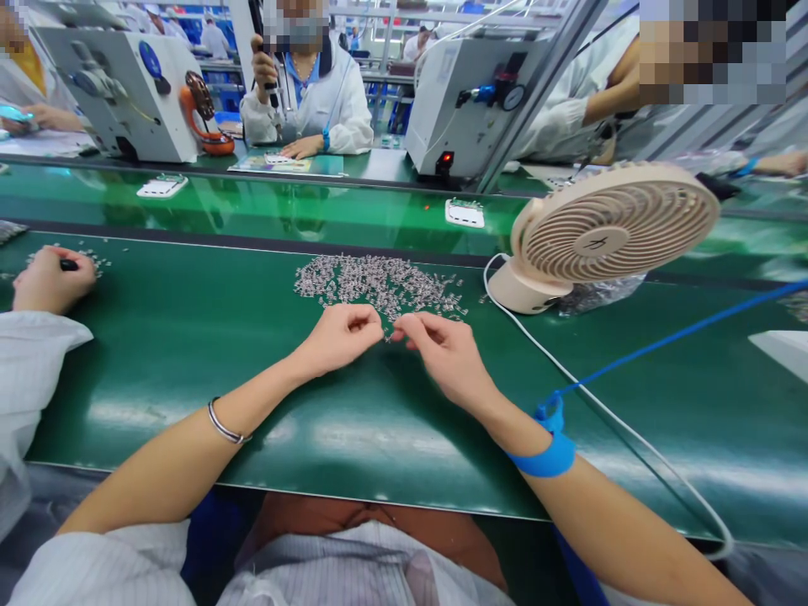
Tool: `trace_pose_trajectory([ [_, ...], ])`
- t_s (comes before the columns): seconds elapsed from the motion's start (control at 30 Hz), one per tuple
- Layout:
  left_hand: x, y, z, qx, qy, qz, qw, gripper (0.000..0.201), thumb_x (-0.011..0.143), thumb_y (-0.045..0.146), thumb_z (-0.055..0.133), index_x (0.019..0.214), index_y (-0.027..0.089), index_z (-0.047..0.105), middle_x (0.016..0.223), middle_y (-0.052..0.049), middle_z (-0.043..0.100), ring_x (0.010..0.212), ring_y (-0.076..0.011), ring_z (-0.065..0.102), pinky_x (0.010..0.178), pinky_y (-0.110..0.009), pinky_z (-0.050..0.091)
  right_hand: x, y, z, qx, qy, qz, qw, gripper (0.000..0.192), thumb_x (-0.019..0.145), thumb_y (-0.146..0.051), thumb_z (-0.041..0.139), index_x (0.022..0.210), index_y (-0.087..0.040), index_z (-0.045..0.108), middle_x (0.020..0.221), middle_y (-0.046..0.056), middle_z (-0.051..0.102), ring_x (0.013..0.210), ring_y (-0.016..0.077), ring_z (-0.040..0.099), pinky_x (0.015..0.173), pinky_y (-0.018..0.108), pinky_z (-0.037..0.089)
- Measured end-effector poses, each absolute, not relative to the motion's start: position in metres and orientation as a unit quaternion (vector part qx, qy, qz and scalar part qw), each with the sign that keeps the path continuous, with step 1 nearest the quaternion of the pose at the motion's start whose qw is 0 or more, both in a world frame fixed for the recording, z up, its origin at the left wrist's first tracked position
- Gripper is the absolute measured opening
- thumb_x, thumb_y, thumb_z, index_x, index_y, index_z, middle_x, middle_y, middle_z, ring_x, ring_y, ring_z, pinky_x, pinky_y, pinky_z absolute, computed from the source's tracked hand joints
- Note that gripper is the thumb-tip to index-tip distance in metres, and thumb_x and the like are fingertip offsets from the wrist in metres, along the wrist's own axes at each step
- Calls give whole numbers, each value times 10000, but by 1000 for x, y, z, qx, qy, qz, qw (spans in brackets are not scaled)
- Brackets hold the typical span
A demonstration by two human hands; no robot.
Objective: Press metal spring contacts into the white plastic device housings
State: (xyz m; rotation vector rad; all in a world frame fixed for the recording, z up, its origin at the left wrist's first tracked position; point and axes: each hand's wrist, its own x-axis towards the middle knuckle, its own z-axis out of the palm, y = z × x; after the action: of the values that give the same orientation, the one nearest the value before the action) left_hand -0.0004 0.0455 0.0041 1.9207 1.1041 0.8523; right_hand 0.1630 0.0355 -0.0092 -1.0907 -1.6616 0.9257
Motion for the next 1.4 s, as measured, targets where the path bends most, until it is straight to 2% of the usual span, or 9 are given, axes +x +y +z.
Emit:
trace_pose_trajectory([
  [0.07,1,42,2,782,422,337,311,151,683,257,415,564,164,424,550,24,387,552,-100,334,591,-261,316,160,36,-8,-466,-529,594,389,409,840,-532,516,705,-153,593,646,47,586,526,121,485,505,233,380],
  [0.13,2,39,-1,808,406,335,264,154,696,235,434,563,160,448,574,13,402,584,-112,331,642,-287,311,159,37,-6,-456,-417,713,331,449,801,-578,546,687,-146,585,608,45,575,488,102,468,480,209,376],
  [0.37,-5,44,-12,903,334,265,-56,338,912,223,288,816,134,599,708,-48,538,626,-150,406,597,-294,303,172,48,0,-409,-429,757,274,349,530,-386,809,597,-138,573,527,5,531,455,60,398,449,167,327],
  [0.5,-2,43,-9,870,382,299,94,222,826,225,384,738,143,571,683,-35,528,630,-146,403,629,-296,307,174,46,-2,-432,-560,631,320,263,615,-378,721,637,-151,589,551,2,530,505,97,432,485,206,334],
  [0.7,-4,47,2,761,464,346,293,133,705,218,425,593,161,469,532,29,441,523,-95,385,550,-238,303,167,39,-13,-362,-840,40,403,245,869,-175,406,707,-163,589,646,39,525,602,150,453,584,279,348],
  [0.8,-8,53,2,700,495,355,373,186,717,260,421,562,160,444,532,24,454,518,-88,406,515,-217,309,178,51,-16,-385,-821,-75,414,241,869,-147,407,684,-172,560,644,41,533,598,159,475,583,280,362],
  [1.13,-5,56,1,585,500,372,519,151,679,286,537,642,141,550,679,-30,600,627,-95,524,548,-202,367,247,108,-27,-659,-640,5,395,91,670,-167,512,671,-171,603,584,52,560,554,210,518,647,357,426],
  [1.23,-4,55,3,574,494,375,534,148,675,278,556,666,133,583,731,-43,621,664,-103,550,557,-200,379,228,94,-21,-628,-637,88,439,144,691,-224,533,758,-155,642,614,49,583,552,194,517,633,342,433],
  [1.4,0,51,2,577,483,380,538,125,698,220,543,751,127,608,705,-24,614,685,-114,572,591,-207,402,179,52,-8,-479,-659,356,458,222,762,-363,561,780,-164,656,687,36,628,619,167,546,566,267,422],
])
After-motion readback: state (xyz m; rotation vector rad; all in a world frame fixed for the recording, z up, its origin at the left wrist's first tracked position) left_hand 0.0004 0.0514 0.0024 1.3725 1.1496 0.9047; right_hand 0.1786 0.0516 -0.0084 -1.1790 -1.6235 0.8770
